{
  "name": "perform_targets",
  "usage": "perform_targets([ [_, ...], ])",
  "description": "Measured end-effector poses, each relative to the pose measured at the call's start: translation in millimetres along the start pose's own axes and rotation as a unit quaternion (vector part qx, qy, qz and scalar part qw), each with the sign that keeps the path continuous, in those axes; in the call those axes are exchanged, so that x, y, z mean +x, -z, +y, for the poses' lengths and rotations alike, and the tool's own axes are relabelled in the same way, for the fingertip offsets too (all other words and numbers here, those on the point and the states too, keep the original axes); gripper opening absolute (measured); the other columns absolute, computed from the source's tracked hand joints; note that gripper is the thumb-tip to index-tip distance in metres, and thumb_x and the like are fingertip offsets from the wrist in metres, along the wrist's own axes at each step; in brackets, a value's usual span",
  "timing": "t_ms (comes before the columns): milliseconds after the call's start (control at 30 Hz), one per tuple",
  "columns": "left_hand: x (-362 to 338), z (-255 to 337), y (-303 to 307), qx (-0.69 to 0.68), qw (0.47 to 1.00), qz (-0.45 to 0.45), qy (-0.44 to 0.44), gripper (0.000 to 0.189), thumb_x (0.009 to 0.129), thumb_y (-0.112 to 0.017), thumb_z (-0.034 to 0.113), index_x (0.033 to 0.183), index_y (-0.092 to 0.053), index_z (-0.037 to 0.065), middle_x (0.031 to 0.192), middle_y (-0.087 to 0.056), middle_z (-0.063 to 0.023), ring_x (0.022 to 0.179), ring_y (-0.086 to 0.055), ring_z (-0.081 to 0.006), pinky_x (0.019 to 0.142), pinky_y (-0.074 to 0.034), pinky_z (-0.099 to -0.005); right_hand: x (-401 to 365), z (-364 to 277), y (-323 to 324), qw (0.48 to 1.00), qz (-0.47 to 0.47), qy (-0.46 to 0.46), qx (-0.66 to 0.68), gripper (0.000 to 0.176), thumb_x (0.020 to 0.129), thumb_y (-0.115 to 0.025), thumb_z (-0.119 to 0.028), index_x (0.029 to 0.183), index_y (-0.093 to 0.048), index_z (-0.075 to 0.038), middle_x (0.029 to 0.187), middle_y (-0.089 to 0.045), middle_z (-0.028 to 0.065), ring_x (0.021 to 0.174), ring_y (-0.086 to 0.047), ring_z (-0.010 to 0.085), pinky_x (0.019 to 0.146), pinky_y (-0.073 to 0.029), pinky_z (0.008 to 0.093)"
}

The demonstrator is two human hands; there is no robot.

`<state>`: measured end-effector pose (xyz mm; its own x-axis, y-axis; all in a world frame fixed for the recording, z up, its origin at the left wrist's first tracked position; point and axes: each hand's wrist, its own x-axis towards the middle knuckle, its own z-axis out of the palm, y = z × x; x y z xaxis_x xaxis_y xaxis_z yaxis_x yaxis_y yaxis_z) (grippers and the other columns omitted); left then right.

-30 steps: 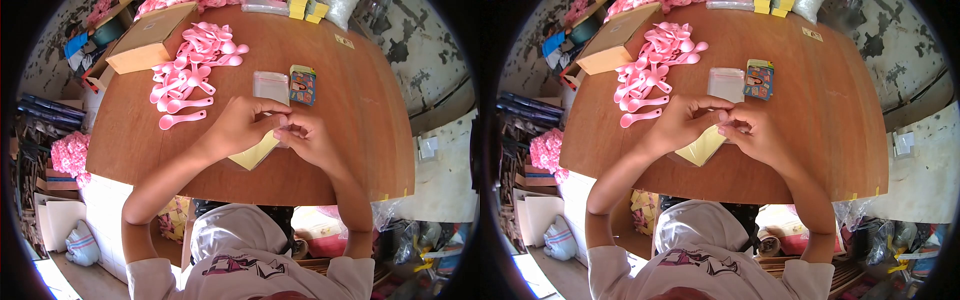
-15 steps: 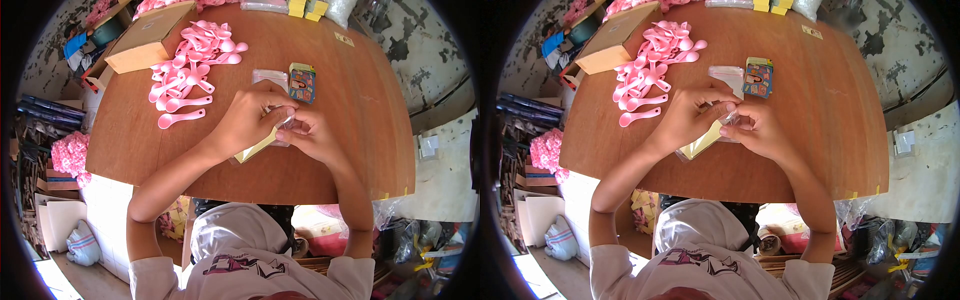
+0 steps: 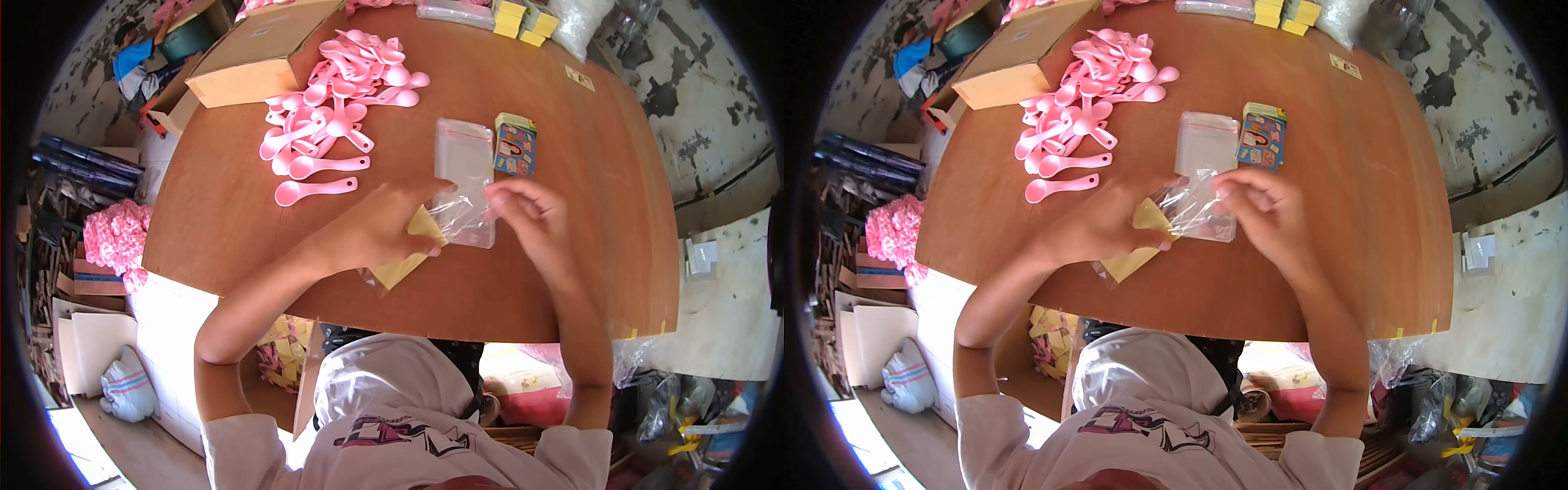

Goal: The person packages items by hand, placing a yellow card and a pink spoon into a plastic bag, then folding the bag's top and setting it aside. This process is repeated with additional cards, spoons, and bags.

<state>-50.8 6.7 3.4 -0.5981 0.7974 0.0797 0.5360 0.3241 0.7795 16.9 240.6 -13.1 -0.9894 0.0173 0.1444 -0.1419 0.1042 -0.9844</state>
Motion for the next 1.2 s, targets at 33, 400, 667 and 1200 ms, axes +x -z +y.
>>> perform_targets([
  [33,-4.5,-5.0,0.2,-0.022,1.000,-0.015,0.014,0.069,0.073,-0.080,0.012,0.134,-0.050,-0.003,0.118,-0.064,-0.0212,0.110,-0.062,-0.0284,0.098,-0.045,-0.0365,3.5,-2.3,2.8,0.999,0.038,-0.004,-0.009,0.016,0.094,-0.063,-0.010,0.105,-0.067,0.002,0.095,-0.068,0.0045,0.083,-0.065,0.0097,0.076,-0.053,0.0262],
  [400,-13.5,-20.4,-1.3,-0.185,0.952,-0.189,-0.156,0.076,0.073,-0.082,0.019,0.137,-0.046,0.000,0.133,-0.056,-0.0177,0.126,-0.052,-0.0282,0.107,-0.040,-0.0367,77.7,19.8,-81.9,0.915,-0.174,0.195,-0.307,0.021,0.083,-0.069,-0.016,0.102,-0.070,-0.007,0.093,-0.068,0.0112,0.080,-0.065,0.0295,0.072,-0.052,0.0382],
  [667,-17.2,-19.6,4.9,-0.209,0.952,-0.157,-0.160,0.075,0.073,-0.084,0.017,0.137,-0.048,0.001,0.119,-0.065,-0.0125,0.102,-0.065,-0.0203,0.087,-0.050,-0.0313,100.3,28.1,-130.7,0.871,-0.212,0.197,-0.397,0.019,0.082,-0.068,-0.017,0.096,-0.066,-0.004,0.095,-0.059,0.0099,0.090,-0.062,0.0281,0.075,-0.052,0.0405],
  [1200,-10.6,-21.4,15.1,-0.130,0.991,0.011,0.004,0.071,0.072,-0.081,0.014,0.134,-0.050,0.000,0.111,-0.066,-0.0177,0.096,-0.065,-0.0229,0.087,-0.049,-0.0356,32.8,-25.2,27.1,0.960,0.149,0.162,-0.170,0.018,0.099,-0.053,-0.011,0.107,-0.065,0.000,0.079,-0.063,0.0030,0.068,-0.055,0.0075,0.062,-0.046,0.0239],
])
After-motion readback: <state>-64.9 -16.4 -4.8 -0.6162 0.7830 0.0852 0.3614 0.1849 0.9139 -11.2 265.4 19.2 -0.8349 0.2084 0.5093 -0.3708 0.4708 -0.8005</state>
